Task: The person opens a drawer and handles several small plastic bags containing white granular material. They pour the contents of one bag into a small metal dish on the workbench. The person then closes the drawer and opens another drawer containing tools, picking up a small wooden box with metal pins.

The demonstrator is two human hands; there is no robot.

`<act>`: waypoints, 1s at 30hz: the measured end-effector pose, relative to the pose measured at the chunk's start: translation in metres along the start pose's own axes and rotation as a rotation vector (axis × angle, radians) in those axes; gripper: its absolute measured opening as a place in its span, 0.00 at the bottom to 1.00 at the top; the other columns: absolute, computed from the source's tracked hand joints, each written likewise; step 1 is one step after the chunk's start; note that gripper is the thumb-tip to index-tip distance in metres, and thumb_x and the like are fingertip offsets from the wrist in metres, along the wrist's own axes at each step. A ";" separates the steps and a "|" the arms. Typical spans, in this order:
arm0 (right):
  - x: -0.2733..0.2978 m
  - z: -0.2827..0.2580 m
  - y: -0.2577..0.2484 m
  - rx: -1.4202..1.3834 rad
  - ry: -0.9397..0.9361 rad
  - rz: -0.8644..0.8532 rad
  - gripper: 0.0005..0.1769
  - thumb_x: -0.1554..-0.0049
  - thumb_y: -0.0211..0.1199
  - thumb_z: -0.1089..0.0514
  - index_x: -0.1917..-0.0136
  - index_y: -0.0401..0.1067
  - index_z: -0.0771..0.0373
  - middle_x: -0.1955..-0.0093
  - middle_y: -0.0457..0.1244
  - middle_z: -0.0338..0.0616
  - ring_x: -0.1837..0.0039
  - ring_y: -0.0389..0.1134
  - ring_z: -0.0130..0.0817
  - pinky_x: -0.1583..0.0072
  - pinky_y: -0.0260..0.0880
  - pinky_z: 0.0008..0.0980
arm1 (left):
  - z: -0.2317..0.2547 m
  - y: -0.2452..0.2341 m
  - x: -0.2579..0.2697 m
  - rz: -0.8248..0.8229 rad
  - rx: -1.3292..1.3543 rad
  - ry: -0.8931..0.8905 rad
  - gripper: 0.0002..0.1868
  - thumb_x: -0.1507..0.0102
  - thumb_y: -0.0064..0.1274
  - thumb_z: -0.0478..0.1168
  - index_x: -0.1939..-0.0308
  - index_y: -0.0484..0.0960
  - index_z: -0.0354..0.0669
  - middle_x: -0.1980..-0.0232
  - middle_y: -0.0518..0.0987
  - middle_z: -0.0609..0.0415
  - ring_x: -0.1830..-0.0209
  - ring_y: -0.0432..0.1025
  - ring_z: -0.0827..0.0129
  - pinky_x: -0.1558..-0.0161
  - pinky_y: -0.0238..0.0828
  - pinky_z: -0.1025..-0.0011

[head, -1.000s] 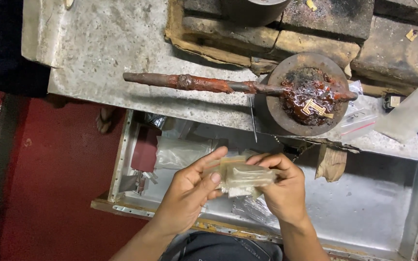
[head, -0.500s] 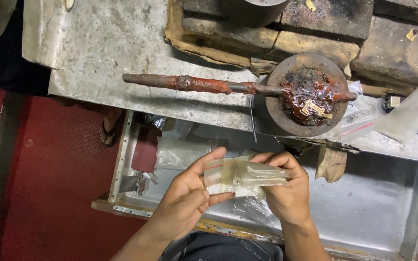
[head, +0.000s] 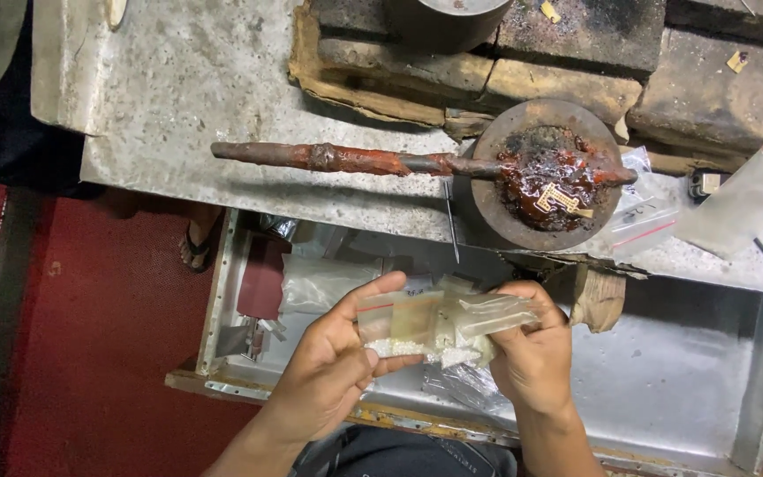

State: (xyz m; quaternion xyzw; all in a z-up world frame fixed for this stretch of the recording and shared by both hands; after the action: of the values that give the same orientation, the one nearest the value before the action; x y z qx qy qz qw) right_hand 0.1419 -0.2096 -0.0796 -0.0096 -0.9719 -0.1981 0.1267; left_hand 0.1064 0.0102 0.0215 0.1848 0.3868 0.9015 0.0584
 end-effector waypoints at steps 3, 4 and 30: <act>0.001 0.000 -0.004 0.063 0.001 0.043 0.15 0.47 0.72 0.61 0.48 0.73 0.65 0.55 0.70 0.45 0.57 0.71 0.28 0.54 0.71 0.25 | 0.000 -0.005 -0.001 0.052 -0.003 0.023 0.34 0.33 0.52 0.33 0.25 0.59 0.30 0.33 0.74 0.35 0.34 0.73 0.52 0.36 0.76 0.54; 0.002 -0.001 -0.005 0.063 0.000 0.043 0.15 0.47 0.72 0.61 0.48 0.73 0.65 0.55 0.70 0.45 0.57 0.71 0.28 0.54 0.71 0.25 | -0.001 -0.005 -0.002 0.051 -0.004 0.023 0.34 0.33 0.52 0.33 0.25 0.59 0.30 0.33 0.74 0.35 0.34 0.73 0.52 0.36 0.76 0.54; 0.005 0.004 -0.023 -0.016 0.008 0.099 0.17 0.47 0.72 0.65 0.46 0.72 0.67 0.52 0.69 0.45 0.53 0.72 0.30 0.49 0.74 0.26 | 0.034 -0.103 0.021 0.443 -0.985 0.038 0.15 0.33 0.48 0.44 0.49 0.89 0.51 0.50 0.86 0.56 0.47 0.76 0.71 0.43 0.75 0.69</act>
State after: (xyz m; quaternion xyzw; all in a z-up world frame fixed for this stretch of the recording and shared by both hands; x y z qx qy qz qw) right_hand 0.1340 -0.2290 -0.0908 -0.0577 -0.9681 -0.1994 0.1401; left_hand 0.0963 0.1095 -0.0247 0.1961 -0.1291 0.9702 -0.0603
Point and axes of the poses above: each hand's wrist, its own x-axis away from the middle knuckle, its own y-axis out of the palm, z = x × y, the point moved 9 cm from there along -x, towards the middle knuckle
